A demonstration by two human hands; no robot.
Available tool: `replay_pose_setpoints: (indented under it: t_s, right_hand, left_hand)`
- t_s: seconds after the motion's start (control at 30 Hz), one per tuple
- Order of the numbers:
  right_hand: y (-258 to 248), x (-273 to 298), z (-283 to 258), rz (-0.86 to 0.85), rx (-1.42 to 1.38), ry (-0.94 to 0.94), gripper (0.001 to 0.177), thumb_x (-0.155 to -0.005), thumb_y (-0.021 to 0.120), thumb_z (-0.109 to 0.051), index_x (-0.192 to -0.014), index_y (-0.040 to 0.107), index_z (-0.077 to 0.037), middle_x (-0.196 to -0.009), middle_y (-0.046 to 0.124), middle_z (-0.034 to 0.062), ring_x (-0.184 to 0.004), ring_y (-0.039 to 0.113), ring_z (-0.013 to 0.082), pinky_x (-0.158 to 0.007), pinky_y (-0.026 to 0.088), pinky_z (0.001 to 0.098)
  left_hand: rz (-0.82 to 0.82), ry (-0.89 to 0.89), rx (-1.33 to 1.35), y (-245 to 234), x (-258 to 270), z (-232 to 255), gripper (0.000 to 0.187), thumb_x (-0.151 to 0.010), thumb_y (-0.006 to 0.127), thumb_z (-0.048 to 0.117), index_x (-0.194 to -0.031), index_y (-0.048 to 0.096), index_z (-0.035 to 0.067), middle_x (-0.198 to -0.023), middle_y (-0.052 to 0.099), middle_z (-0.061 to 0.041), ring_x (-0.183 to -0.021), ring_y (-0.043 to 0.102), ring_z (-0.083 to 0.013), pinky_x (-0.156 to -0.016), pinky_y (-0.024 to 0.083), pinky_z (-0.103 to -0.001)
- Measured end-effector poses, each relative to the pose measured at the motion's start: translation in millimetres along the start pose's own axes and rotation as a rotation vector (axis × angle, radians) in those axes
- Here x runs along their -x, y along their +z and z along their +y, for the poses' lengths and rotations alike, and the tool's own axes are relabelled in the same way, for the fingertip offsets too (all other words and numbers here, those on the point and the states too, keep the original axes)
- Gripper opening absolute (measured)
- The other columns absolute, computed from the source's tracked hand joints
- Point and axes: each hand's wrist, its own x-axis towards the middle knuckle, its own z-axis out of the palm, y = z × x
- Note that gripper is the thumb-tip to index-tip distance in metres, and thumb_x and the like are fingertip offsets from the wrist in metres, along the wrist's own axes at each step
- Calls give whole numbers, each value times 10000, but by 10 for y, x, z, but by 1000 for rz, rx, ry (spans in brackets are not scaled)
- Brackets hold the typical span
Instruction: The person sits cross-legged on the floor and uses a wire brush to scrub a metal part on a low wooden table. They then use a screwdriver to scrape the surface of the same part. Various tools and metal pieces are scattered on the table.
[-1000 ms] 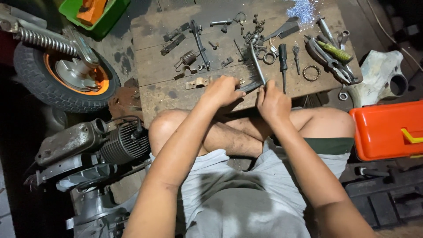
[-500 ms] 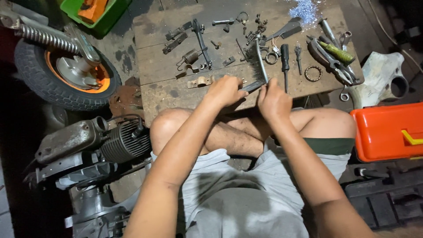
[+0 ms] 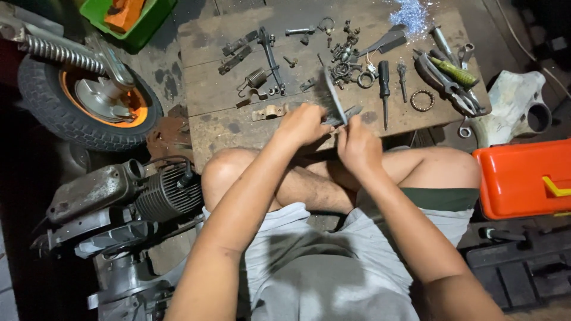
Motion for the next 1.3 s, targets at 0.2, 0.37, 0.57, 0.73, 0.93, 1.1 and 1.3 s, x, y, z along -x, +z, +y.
replay_pose_setpoints:
  t_s: [0.2,0.37,0.57,0.73,0.93,1.1,1.3]
  right_hand:
    - [-53,-180,273,-34,-7,134,232,-984,646,-306,-1014,554,-95,-682,680,171,-647,722,425,-592,569,527]
    - [-163,-135,93,-128,-59,188,235,-991,610,-321,-1040,528,-107,-708,684,216,-705,721,467,-643,560,580]
    - [-202,-239,283,-54,-481,339,208,-978,688,-268,-1032,606,-85,-813,698,237,-846,693,521,-725,524,594]
    - [-190,-515,1233,218,-434,396,202,-998,759,-242,-1022,667,-63,-846,689,273,-837,668,537,-729,491,596]
    - [85,-627,1727,70,-434,482,281,-1011,743,-398,-1106,691,-139,-840,735,81,-786,725,325,-687,534,457]
    - [-94,-586,1433,263,125,80,325,-862,875,-273,-1028,649,-108,-934,595,94,-844,653,361,-644,535,477]
    - [70,-751,1193,173,143,-13,240,-870,852,-316,-896,711,-123,-795,594,46,-701,669,289,-585,536,393]
  left_hand:
    - [-7,-6,-9,-90,87,35,355,-863,685,404,-1086,774,142,-1055,762,-211,-1085,720,-428,-902,583,-538]
    - [-5,1,-29,-133,99,91,363,-850,697,407,-1091,776,148,-1055,762,-213,-1082,721,-423,-907,586,-541]
    - [75,44,-110,3,22,-61,353,-859,728,371,-1107,769,124,-997,759,-214,-1019,734,-435,-873,586,-541]
    - [197,112,-251,202,-186,-266,305,-831,768,363,-1052,772,152,-941,736,-138,-939,744,-384,-807,600,-515]
    - [333,133,-326,211,-234,-197,355,-782,833,333,-1087,769,163,-996,626,-74,-1035,629,-316,-835,582,-479]
    - [291,105,-291,291,-277,-294,369,-790,827,350,-1090,758,147,-947,669,-79,-980,678,-314,-870,549,-503]
    - [253,113,-259,315,-284,-324,318,-813,797,377,-1054,771,172,-941,696,-78,-983,697,-331,-881,540,-501]
